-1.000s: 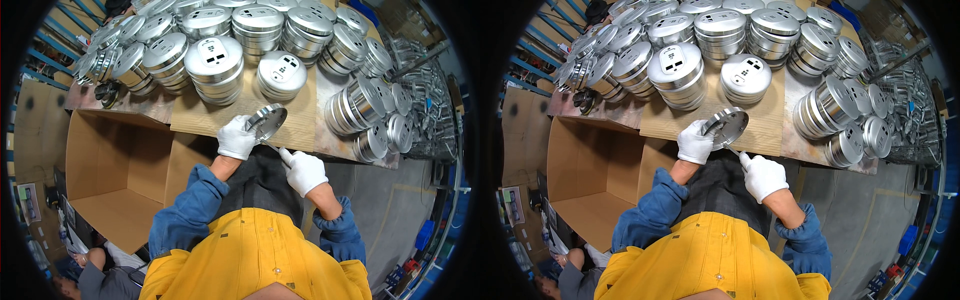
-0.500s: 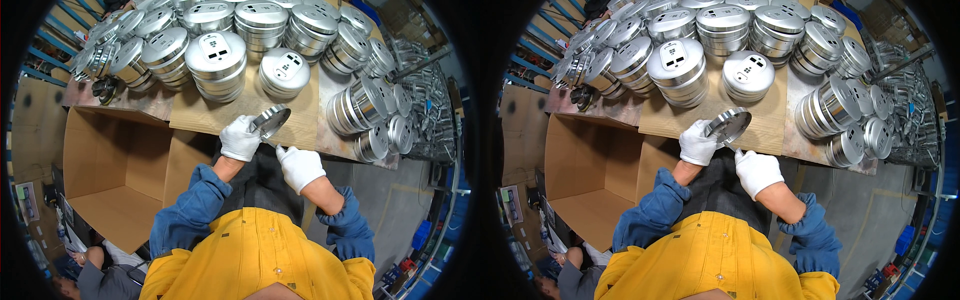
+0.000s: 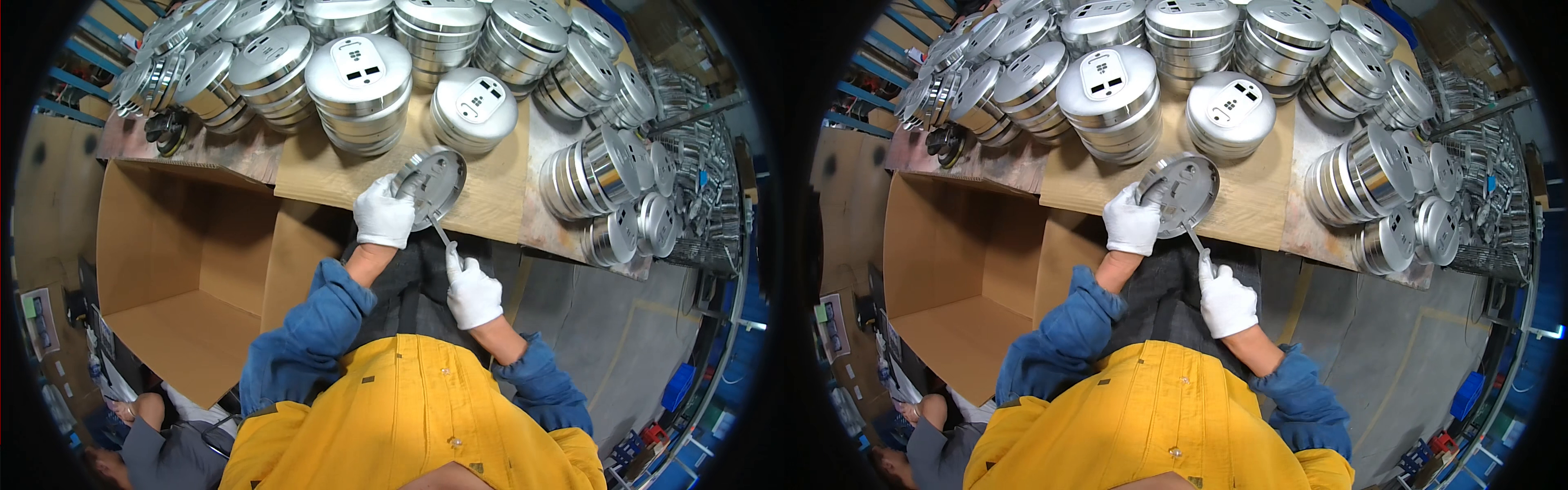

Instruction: Scraping and inspecting circular metal housings at a factory workstation.

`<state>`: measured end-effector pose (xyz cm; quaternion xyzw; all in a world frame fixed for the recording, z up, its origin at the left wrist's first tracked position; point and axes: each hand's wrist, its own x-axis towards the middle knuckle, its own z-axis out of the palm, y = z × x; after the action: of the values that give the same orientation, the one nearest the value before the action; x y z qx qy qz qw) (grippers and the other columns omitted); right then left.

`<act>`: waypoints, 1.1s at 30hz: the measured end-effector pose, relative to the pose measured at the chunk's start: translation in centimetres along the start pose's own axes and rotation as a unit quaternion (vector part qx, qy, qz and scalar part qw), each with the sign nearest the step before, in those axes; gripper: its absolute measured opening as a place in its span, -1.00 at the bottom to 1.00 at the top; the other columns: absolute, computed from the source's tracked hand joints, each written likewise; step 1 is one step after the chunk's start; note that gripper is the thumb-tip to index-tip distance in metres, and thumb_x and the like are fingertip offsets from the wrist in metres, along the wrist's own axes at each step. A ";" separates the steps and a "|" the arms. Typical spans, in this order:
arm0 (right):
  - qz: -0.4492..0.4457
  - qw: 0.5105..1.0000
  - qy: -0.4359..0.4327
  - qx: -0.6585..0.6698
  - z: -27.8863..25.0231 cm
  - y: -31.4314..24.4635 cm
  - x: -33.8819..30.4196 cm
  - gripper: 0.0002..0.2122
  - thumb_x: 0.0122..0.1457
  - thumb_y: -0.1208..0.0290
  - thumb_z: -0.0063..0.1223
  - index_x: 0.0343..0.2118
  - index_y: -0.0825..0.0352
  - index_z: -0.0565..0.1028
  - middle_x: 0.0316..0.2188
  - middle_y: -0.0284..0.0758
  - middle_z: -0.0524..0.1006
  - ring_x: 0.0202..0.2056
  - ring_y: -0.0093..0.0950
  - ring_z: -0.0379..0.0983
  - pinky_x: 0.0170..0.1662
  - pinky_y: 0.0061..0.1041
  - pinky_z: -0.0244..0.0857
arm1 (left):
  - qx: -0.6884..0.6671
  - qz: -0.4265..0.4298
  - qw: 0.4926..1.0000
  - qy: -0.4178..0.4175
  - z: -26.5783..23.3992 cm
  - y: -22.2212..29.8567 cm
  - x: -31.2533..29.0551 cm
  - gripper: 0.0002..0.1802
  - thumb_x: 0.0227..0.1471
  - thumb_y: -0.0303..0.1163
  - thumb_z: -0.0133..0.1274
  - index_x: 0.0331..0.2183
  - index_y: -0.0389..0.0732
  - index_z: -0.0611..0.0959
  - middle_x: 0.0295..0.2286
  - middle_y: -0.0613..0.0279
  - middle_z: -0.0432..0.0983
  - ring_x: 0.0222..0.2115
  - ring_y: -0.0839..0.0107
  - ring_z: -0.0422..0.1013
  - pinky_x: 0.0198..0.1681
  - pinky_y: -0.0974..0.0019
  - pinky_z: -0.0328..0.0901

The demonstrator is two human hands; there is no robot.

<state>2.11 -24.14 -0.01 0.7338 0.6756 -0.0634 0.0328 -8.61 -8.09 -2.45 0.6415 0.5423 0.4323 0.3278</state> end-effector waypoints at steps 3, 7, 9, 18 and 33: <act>0.011 0.996 0.091 0.021 2.0 0.3 0.0 -0.50 0.01 0.49 -0.09 0.10 0.19 0.31 -0.54 -0.26 0.41 -0.67 -0.38 0.44 -0.65 -0.36 0.30 | 0.025 -0.021 0.999 -0.018 -0.5 0.0 -0.4 -0.69 -0.08 -0.21 0.23 -0.43 -0.29 0.64 -0.54 0.10 0.56 -0.53 0.29 0.47 -0.43 0.32 0.34; 0.026 0.992 0.053 0.111 -1.2 2.7 0.1 -0.55 0.06 0.41 -0.06 0.07 -0.02 0.32 -0.50 -0.28 0.45 -0.59 -0.22 0.45 -0.52 -0.23 0.35 | -0.012 -0.038 0.999 -0.031 -0.6 0.1 -0.5 -0.76 -0.06 -0.33 0.22 -0.42 -0.34 0.63 -0.51 0.15 0.60 -0.52 0.49 0.48 -0.40 0.42 0.34; 0.013 0.995 -0.046 0.085 -3.9 3.8 0.2 -0.58 0.06 0.40 -0.06 0.05 0.01 0.36 -0.49 -0.27 0.46 -0.51 -0.23 0.47 -0.44 -0.25 0.35 | -0.001 -0.017 1.000 -0.020 -0.4 0.0 -0.6 -0.72 -0.09 -0.23 0.23 -0.42 -0.26 0.64 -0.54 0.12 0.57 -0.52 0.29 0.48 -0.42 0.31 0.35; -0.056 0.994 -0.089 0.034 -7.4 2.5 2.3 -0.62 0.03 0.45 -0.09 -0.02 0.14 0.42 -0.48 -0.23 0.48 -0.47 -0.26 0.49 -0.46 -0.28 0.34 | 0.021 0.057 0.998 -0.020 -0.9 0.8 -1.3 -0.78 -0.13 -0.33 0.28 -0.42 -0.25 0.65 -0.55 0.14 0.55 -0.56 0.32 0.49 -0.44 0.37 0.34; -0.116 0.974 -0.195 0.001 -10.8 2.2 6.7 -0.70 -0.01 0.47 -0.08 -0.16 0.29 0.50 -0.53 -0.16 0.55 -0.48 -0.18 0.52 -0.43 -0.26 0.37 | 0.030 0.098 0.994 -0.025 -1.2 1.8 -1.4 -0.83 -0.22 -0.38 0.26 -0.47 -0.15 0.63 -0.56 0.19 0.51 -0.56 0.17 0.47 -0.48 0.26 0.35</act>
<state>5.36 -16.29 9.64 0.6236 0.7369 -0.2096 0.1556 -9.05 -9.90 -0.64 0.7119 0.4810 0.4297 0.2779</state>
